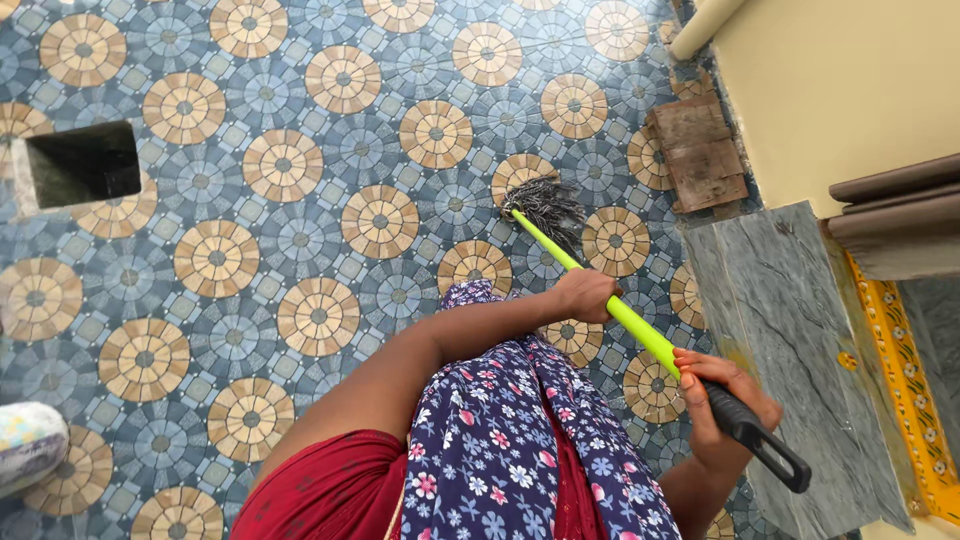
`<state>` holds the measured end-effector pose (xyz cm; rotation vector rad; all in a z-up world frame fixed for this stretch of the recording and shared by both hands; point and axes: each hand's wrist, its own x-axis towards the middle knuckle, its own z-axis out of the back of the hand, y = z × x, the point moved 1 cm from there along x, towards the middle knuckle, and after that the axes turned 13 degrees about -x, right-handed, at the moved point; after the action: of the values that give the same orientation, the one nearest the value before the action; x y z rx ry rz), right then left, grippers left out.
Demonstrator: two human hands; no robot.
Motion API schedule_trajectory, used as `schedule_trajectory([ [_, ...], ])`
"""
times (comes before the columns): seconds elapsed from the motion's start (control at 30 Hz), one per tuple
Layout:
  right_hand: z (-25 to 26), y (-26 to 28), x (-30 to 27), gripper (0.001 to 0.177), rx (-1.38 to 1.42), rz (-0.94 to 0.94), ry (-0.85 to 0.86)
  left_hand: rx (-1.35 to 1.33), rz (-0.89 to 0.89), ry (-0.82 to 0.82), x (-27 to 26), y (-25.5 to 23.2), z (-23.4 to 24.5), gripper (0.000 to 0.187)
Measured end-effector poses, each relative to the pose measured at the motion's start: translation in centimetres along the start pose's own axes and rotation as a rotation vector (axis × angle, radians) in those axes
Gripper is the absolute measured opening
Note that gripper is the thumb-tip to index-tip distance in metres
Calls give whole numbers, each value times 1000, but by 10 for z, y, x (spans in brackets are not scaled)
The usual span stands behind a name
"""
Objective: The person mops a patterned tile floor using a green-handled string mop. They move the mop back and forth across the floor, navigating around a white bucket, a broom, and stacked concrete blocks.
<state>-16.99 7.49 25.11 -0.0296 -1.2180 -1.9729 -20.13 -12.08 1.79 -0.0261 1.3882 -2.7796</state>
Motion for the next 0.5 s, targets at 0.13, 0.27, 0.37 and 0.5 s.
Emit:
schedule_trajectory([
  [0.13,-6,-10,4,9,162,29,222,14,135,-215,-50,28,3,20],
  [0.27,-42,-11,-2,10,275,98,414,15,303,-429,-118,62,6,20],
  [0.37,-92,-8,-15,10,390,156,541,-9,489,-544,-184,92,11,20],
  [0.5,-156,3,-58,9,447,208,662,80,621,-631,-283,127,6,16],
])
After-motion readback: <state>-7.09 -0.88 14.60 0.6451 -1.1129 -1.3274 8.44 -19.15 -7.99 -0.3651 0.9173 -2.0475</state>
